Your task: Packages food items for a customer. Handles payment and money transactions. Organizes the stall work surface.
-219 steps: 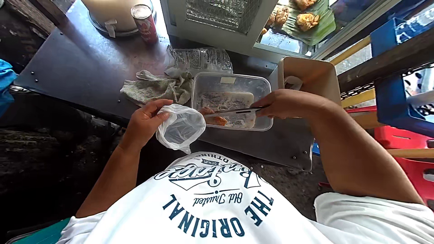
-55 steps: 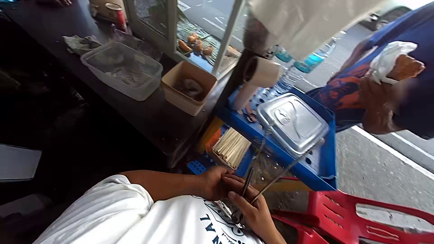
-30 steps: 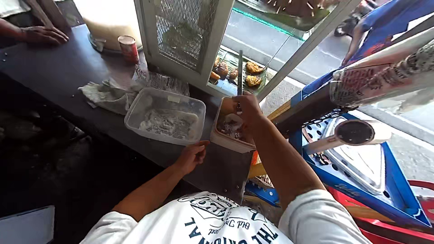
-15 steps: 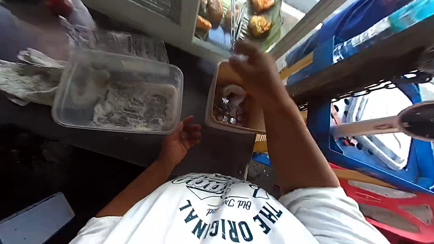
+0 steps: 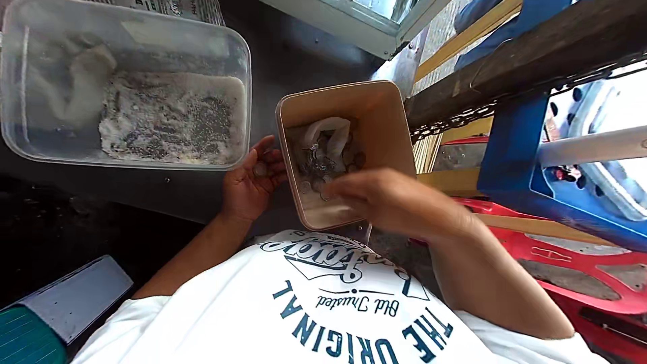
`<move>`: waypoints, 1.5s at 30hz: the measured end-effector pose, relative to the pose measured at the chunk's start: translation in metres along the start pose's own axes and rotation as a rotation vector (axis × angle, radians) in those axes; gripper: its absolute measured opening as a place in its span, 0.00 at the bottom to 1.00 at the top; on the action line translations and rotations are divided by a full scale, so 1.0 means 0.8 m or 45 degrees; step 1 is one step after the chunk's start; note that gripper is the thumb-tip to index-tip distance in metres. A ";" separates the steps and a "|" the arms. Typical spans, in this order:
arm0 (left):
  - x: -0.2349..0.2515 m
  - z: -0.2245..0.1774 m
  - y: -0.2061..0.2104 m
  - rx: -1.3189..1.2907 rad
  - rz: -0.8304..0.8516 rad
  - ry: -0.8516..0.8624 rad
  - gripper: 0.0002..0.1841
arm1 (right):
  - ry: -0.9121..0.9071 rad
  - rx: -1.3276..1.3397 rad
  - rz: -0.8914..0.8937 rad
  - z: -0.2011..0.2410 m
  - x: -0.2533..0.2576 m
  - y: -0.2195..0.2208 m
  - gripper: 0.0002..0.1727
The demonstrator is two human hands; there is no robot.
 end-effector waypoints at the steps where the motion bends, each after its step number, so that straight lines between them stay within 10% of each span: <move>1: 0.001 0.000 0.000 -0.018 -0.015 -0.010 0.26 | 0.064 -0.038 -0.068 -0.015 0.015 -0.015 0.14; 7: 0.005 0.004 -0.001 -0.165 0.061 -0.032 0.26 | 0.462 -0.494 0.093 -0.074 0.099 -0.007 0.13; 16: 0.007 0.006 -0.003 -0.241 0.128 -0.053 0.30 | 0.438 -0.448 0.107 -0.089 0.107 -0.003 0.12; 26: 0.006 0.005 0.002 -0.189 0.126 -0.068 0.32 | -0.035 1.245 -0.535 -0.077 0.049 -0.076 0.05; 32: 0.007 0.002 0.004 -0.103 0.088 -0.060 0.34 | 0.186 1.595 -0.582 -0.104 0.052 -0.072 0.15; 40: 0.008 0.004 0.003 -0.073 0.055 -0.089 0.32 | 0.561 -0.279 -0.082 -0.106 0.089 -0.034 0.14; 45: 0.007 0.004 0.004 -0.082 0.054 -0.089 0.32 | 0.694 -0.493 0.013 -0.110 0.089 -0.028 0.20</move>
Point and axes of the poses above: each hand's wrist, its own x-axis towards the middle knuckle, its own y-axis out of the palm, z = x × y, the point moved 10 cm from there along x, towards the middle knuckle, and after that the axes turned 11 degrees about x, right-handed, at the moved point
